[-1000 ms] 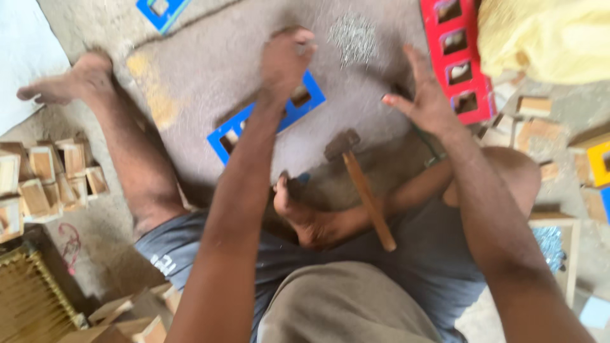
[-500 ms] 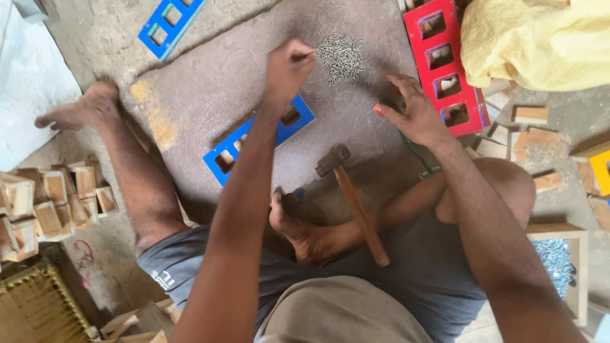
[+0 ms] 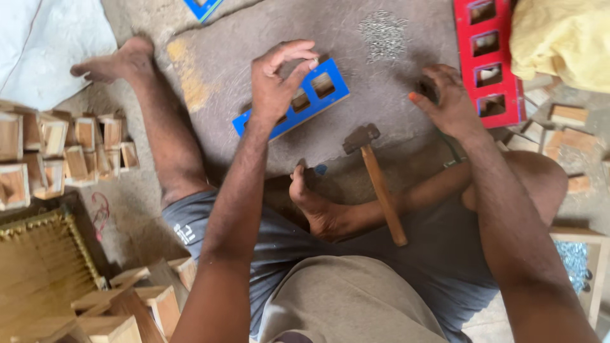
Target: The person sits on the floor and uses a hammer to drive nails into small wooden frames placed inside colored plastic jigs. They repeatedly pick up frames, position them in the jigs, hammer nails, and set the frames aside.
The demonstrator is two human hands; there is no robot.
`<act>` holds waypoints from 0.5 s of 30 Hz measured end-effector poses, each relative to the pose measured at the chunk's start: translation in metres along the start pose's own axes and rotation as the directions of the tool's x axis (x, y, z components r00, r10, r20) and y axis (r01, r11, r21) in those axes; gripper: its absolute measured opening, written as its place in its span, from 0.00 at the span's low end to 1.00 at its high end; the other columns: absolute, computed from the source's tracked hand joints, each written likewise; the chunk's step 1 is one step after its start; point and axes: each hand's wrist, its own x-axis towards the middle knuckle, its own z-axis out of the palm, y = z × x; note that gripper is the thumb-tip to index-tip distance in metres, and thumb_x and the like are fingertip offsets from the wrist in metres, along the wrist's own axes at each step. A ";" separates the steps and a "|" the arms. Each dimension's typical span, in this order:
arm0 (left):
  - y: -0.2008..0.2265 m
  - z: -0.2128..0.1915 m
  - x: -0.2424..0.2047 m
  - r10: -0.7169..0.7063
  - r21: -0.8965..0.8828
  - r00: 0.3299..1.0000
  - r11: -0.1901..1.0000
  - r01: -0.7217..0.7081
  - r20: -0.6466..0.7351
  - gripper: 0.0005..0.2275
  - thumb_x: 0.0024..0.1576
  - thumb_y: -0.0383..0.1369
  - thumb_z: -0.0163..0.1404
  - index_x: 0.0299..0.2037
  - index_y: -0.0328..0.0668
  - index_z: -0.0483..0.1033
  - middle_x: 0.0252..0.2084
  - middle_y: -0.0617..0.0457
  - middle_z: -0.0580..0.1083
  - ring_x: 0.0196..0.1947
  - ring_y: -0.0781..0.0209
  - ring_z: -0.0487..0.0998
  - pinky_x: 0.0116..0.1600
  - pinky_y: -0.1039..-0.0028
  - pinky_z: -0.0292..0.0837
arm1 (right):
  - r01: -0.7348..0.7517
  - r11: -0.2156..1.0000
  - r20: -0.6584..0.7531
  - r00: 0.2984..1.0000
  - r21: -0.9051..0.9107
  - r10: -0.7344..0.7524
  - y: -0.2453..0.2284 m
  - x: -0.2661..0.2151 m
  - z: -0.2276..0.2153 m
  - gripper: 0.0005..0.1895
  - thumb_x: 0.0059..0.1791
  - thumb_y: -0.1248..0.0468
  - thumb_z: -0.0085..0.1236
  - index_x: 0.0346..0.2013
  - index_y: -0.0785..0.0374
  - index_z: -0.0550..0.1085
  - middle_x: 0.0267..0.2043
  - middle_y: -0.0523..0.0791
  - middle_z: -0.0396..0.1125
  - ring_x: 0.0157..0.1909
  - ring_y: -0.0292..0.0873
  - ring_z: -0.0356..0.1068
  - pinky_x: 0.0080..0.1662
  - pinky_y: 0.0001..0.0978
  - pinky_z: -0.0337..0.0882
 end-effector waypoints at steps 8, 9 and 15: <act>-0.054 0.039 0.059 0.364 0.712 0.921 0.683 -0.164 -0.137 0.25 0.58 0.42 0.58 0.57 0.27 0.72 0.55 0.35 0.75 0.56 0.36 0.74 0.64 0.53 0.65 | -0.103 0.991 0.062 0.993 0.088 0.098 -0.001 -0.005 0.009 0.32 0.53 0.47 0.61 0.62 0.68 0.70 0.72 0.61 0.55 0.72 0.62 0.57 0.68 0.48 0.61; -0.063 0.055 0.065 0.231 0.680 0.972 0.720 -0.139 -0.045 0.26 0.56 0.43 0.58 0.56 0.28 0.72 0.53 0.35 0.75 0.55 0.37 0.75 0.62 0.53 0.66 | -0.088 0.991 0.053 0.995 0.098 0.083 0.001 0.000 0.008 0.32 0.53 0.47 0.61 0.61 0.68 0.70 0.72 0.61 0.55 0.73 0.62 0.56 0.68 0.48 0.60; -0.131 0.175 0.069 -0.210 0.720 0.973 0.689 0.081 0.092 0.31 0.48 0.54 0.58 0.49 0.30 0.74 0.43 0.38 0.77 0.45 0.41 0.78 0.50 0.57 0.74 | -0.035 0.997 0.048 0.998 0.070 0.032 0.024 0.005 0.008 0.30 0.53 0.48 0.60 0.61 0.68 0.71 0.67 0.61 0.62 0.71 0.61 0.61 0.68 0.48 0.61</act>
